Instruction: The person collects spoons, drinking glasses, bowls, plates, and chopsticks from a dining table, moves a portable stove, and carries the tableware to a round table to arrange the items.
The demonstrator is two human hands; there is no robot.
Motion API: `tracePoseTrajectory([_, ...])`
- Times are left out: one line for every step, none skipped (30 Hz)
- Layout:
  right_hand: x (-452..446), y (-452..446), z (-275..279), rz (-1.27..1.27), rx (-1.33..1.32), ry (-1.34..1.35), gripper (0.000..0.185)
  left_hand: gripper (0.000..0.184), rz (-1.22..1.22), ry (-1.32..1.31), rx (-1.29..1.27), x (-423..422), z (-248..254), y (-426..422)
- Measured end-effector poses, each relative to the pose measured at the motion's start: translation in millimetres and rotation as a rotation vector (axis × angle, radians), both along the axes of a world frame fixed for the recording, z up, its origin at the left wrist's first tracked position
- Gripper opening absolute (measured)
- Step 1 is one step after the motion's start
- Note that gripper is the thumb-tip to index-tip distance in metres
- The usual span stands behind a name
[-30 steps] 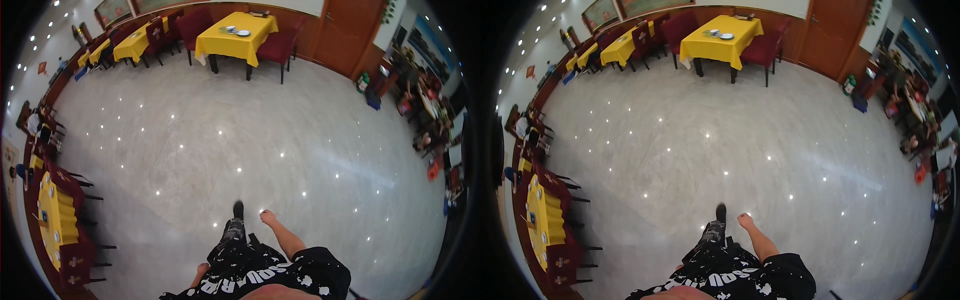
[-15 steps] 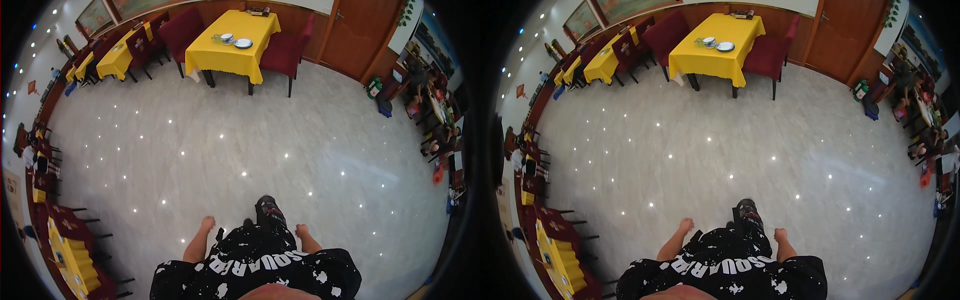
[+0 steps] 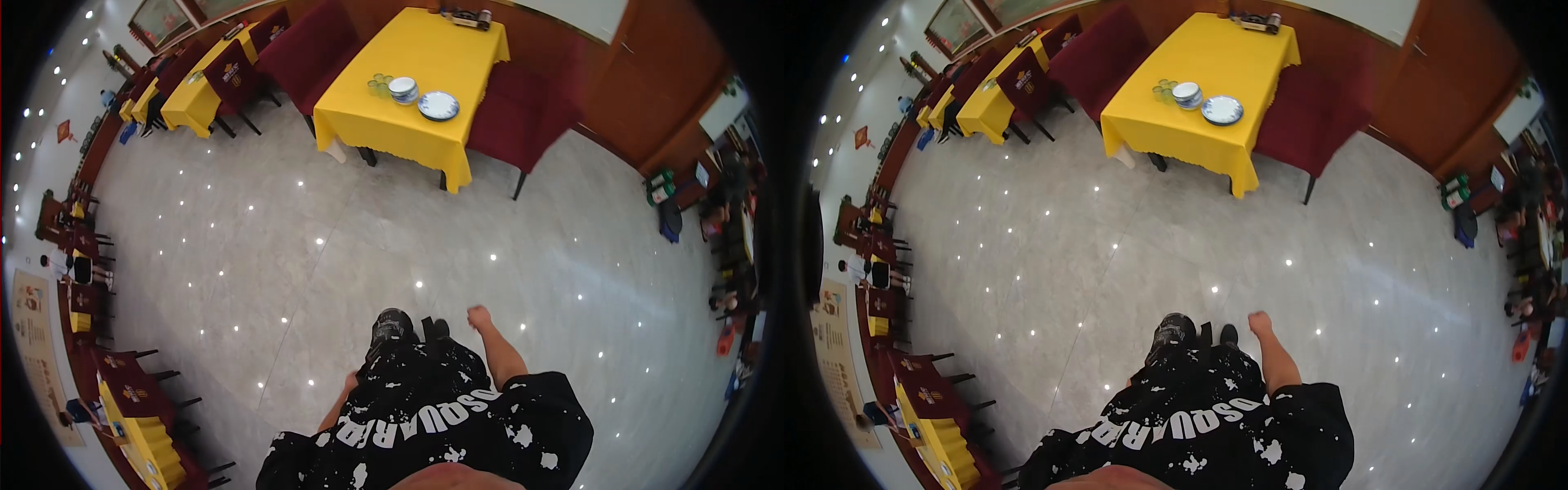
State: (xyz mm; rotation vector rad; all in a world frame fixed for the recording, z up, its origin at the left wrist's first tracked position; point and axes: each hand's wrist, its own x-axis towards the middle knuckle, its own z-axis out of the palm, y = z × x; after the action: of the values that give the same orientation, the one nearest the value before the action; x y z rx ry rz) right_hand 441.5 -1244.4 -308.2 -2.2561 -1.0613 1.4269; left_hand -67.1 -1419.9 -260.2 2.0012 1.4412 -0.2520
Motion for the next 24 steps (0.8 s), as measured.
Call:
tracePoseTrajectory([-10.3,65.4,10.3,0.009,0.013,0.035,0.024,0.030,0.075,0.005,-0.073,2.4,-2.9,1.8])
tracePoseTrajectory([-22.9,125.8,20.6,-0.025,0.079,0.062,0.024,0.030,0.237,-0.020,-0.182,1.8,-0.1,11.0])
tracePoseTrajectory([-36.4,180.9,31.8,-0.062,0.144,0.090,0.026,0.031,0.362,-0.035,-0.264,1.5,1.1,27.0])
tracePoseTrajectory([-50.2,232.7,40.0,-0.065,0.175,0.081,0.029,0.032,0.491,-0.047,-0.341,-0.4,1.1,47.7])
tracePoseTrajectory([-65.1,283.6,46.1,-0.075,0.208,0.074,0.032,0.032,0.568,-0.042,-0.396,-3.5,0.2,74.0])
tracePoseTrajectory([-79.1,330.7,52.6,-0.062,0.266,0.058,0.031,0.033,0.578,-0.036,-0.422,-10.4,-1.9,107.5])
tracePoseTrajectory([-95.0,366.1,60.8,-0.055,0.319,0.045,0.031,0.034,0.572,-0.021,-0.433,-19.9,-5.3,142.1])
tracePoseTrajectory([-112.1,401.3,70.7,-0.057,0.377,0.034,0.031,0.034,0.547,-0.006,-0.437,-31.6,-8.2,185.9])
tracePoseTrajectory([-133.3,431.2,91.3,-0.033,0.439,-0.001,0.031,0.035,0.473,0.013,-0.422,-46.6,-8.4,234.0])
tracePoseTrajectory([-146.5,458.4,113.2,-0.003,0.500,-0.046,0.032,0.036,0.395,0.033,-0.403,-57.5,-12.3,287.1])
tracePoseTrajectory([-159.3,478.6,133.8,0.038,0.555,-0.096,0.032,0.036,0.295,0.061,-0.365,-67.6,-16.7,338.2])
tracePoseTrajectory([-171.7,508.7,147.1,0.092,0.635,-0.114,0.033,0.037,0.062,0.127,-0.260,-78.7,-24.1,403.2])
tracePoseTrajectory([-183.0,540.8,159.7,0.145,0.715,-0.135,0.034,0.038,-0.197,0.221,-0.115,-86.5,-31.3,472.4])
tracePoseTrajectory([-194.0,566.1,182.4,0.136,0.741,-0.120,0.034,0.038,-0.364,0.291,0.028,-90.9,-36.4,537.7])
tracePoseTrajectory([-204.3,594.1,204.5,0.127,0.761,-0.102,0.035,0.039,-0.208,0.274,0.080,-92.1,-38.5,605.3])
tracePoseTrajectory([-211.5,627.8,214.0,0.119,0.714,-0.068,0.038,0.043,0.513,-0.034,0.041,-66.7,-7.7,677.0])
tracePoseTrajectory([-217.6,663.7,220.0,0.111,0.673,-0.035,0.041,0.046,0.542,-0.069,0.091,-38.2,46.1,751.7])
tracePoseTrajectory([-225.8,694.3,229.1,0.108,0.701,-0.075,0.043,0.039,0.469,-0.122,0.227,-16.0,77.4,814.6])
tracePoseTrajectory([-234.3,724.9,239.5,0.109,0.726,-0.115,0.045,0.044,0.382,-0.211,0.308,3.2,97.8,873.5])
tracePoseTrajectory([-242.1,754.7,244.2,0.112,0.749,-0.154,0.048,0.045,0.280,-0.251,0.400,24.0,117.7,925.4])
tracePoseTrajectory([-248.1,782.7,242.5,0.113,0.783,-0.177,0.048,0.051,0.229,-0.267,0.430,51.1,153.7,965.0])
tracePoseTrajectory([-254.2,813.9,240.0,0.116,0.818,-0.196,0.048,0.054,0.202,-0.317,0.513,74.4,172.7,1004.1])
tracePoseTrajectory([-259.3,841.6,236.7,0.122,0.847,-0.215,0.048,0.059,0.178,-0.367,0.590,92.8,181.5,1037.9])
tracePoseTrajectory([-265.9,860.4,238.8,0.160,0.765,-0.249,0.045,0.060,0.135,-0.348,0.594,102.8,184.7,1063.0])
